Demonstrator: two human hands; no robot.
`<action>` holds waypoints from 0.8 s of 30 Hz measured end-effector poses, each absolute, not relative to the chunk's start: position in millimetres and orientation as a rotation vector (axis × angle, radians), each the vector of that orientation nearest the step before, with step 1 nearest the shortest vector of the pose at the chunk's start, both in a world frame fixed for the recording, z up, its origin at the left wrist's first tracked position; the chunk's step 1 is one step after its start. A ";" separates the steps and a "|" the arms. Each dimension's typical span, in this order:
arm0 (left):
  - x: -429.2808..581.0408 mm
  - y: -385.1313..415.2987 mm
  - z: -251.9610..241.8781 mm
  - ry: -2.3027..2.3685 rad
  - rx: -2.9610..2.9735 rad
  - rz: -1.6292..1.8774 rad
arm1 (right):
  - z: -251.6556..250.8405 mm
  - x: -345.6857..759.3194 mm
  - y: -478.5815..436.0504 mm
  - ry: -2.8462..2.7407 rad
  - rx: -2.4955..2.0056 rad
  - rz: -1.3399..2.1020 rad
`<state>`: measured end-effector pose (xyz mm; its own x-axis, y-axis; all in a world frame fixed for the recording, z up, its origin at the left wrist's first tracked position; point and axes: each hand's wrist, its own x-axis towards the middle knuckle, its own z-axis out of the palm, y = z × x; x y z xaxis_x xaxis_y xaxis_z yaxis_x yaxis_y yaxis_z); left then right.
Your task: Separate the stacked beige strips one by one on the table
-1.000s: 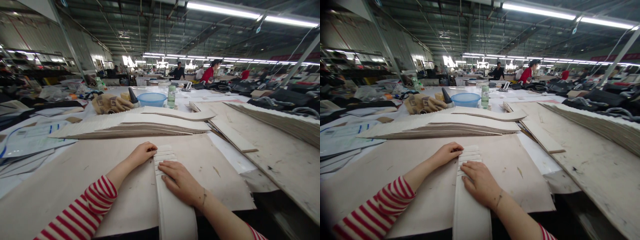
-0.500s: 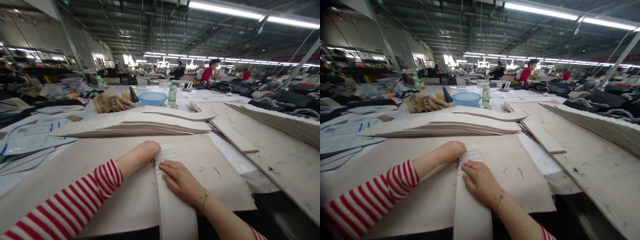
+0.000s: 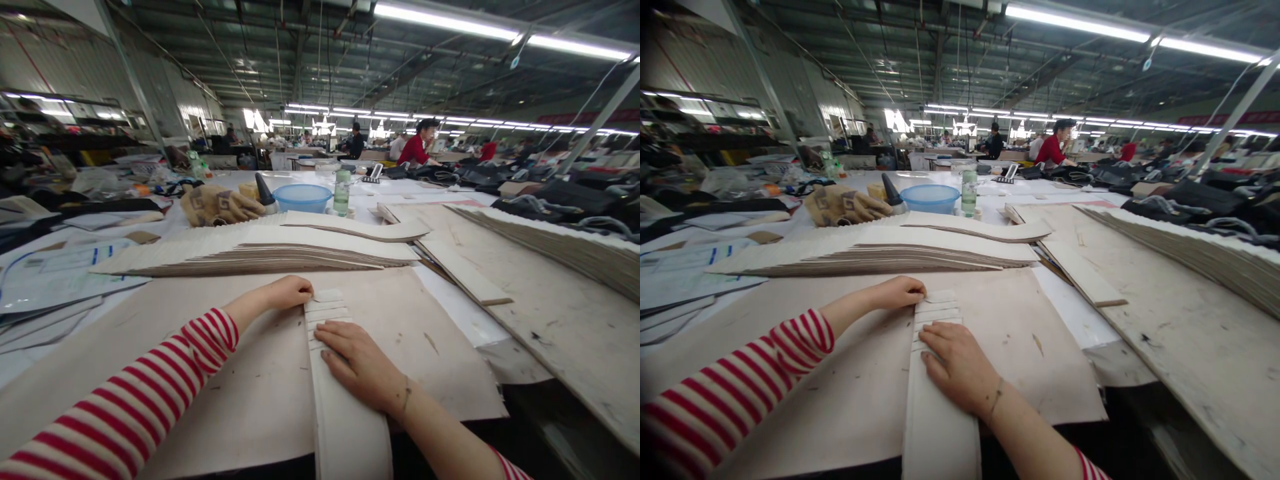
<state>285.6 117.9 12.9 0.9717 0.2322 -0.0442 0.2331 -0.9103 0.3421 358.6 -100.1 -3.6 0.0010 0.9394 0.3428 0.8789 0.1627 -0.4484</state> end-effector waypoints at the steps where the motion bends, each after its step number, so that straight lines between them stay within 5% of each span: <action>1: 284.7 118.9 13.5 0.325 2.753 -0.008 | -3.7 358.7 -100.0 -1.880 -1.716 0.137; 24: 289.3 111.7 13.8 0.251 2.790 -0.004 | -4.7 358.6 -100.2 -1.885 -1.733 0.128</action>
